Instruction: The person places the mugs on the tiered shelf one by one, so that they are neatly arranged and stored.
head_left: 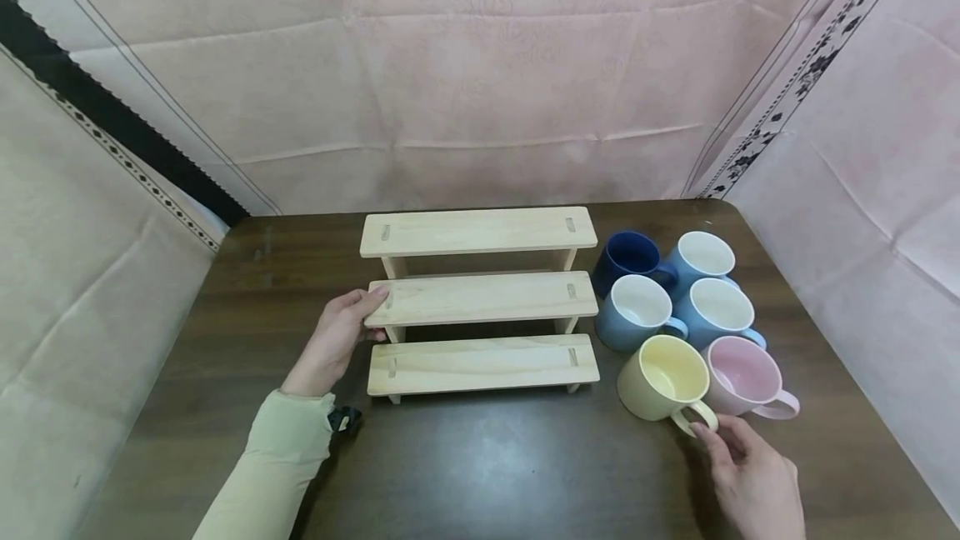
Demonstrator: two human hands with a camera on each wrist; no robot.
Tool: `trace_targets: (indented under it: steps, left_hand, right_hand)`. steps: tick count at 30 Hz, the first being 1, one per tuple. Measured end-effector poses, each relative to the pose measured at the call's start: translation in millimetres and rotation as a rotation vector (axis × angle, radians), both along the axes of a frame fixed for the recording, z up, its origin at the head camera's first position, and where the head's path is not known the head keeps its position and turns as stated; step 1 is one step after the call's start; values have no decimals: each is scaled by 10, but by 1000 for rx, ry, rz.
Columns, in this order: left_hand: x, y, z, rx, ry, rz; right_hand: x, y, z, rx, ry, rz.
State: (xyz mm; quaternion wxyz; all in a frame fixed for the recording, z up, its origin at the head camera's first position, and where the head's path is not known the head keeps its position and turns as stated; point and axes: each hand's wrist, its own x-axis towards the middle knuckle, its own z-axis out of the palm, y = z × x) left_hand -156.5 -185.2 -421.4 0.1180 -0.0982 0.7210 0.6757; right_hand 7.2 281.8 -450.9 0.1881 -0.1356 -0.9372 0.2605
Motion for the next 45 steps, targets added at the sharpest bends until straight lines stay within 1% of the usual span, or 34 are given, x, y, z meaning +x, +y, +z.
trace_targets:
  steps: [4,6,13,16,21,27,30,37,45]
  left_hand:
    - [10,5,5,1,2,2]
    - [11,9,7,2,4,1]
    - [16,4,9,1,5,3]
    - [20,-1,10,-1,11,8]
    - [28,2,28,-6,30,25]
    - [33,26,20,-25,31,26]
    - [50,14,20,-37,30,30]
    - [66,9,-18,-30,20,42]
    - [52,36,-5,-23,26,46]
  right_hand:
    - [-2,-16,-16,-22,32,-32]
    - [-1,-23,-18,-32,31,-47]
    - [-3,-34,7,-65,-51,-73]
    - [-14,-25,23,-58,-83,-58]
    - [-28,7,49,-59,-137,0]
    - [0,54,58,-53,-179,42]
    - [8,58,55,-50,-183,51]
    - [8,60,33,-42,-163,57]
    - [-8,70,13,-36,-129,62]
